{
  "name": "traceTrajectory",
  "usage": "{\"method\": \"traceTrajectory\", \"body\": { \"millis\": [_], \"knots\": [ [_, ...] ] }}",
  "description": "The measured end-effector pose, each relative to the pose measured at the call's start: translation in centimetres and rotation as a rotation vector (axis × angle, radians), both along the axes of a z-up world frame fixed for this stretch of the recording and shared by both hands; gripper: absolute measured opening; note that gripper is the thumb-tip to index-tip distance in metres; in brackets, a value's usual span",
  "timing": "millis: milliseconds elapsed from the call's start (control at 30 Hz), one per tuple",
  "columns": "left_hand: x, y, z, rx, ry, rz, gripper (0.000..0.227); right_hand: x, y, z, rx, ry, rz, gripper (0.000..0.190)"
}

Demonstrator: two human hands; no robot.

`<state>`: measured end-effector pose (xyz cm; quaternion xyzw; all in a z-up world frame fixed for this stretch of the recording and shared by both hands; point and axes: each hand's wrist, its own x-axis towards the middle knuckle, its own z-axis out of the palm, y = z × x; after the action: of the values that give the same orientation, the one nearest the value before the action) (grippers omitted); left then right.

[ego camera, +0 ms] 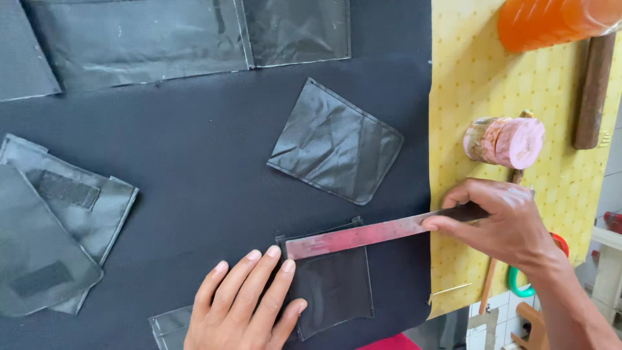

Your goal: The person aligns and pins small black pouches onto a larger black fabric using a metal ruler and pins. They measure the placement of the pouches and secure them with pins before moving to the next pouch.

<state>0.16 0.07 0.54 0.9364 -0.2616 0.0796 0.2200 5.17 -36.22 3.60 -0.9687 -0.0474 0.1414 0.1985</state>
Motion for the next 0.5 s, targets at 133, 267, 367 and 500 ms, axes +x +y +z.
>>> {"method": "traceTrajectory", "body": {
  "millis": [133,267,367,500],
  "knots": [
    [0.4,-0.1,1.1,-0.015,0.015,0.02,0.036,-1.3,0.3,2.0,0.044,0.065,-0.278,0.027],
    [0.5,0.0,1.7,-0.069,0.012,-0.017,0.036,-2.0,2.7,3.1,0.002,0.028,-0.633,0.016],
    [0.3,0.1,2.2,-0.1,0.015,-0.006,0.035,-2.6,3.2,2.2,-0.047,-0.11,-0.509,0.028],
    [-0.1,0.2,2.6,-0.123,0.031,-0.001,0.037,-3.5,4.5,1.5,-0.184,-0.507,-0.047,0.037]
  ]
}}
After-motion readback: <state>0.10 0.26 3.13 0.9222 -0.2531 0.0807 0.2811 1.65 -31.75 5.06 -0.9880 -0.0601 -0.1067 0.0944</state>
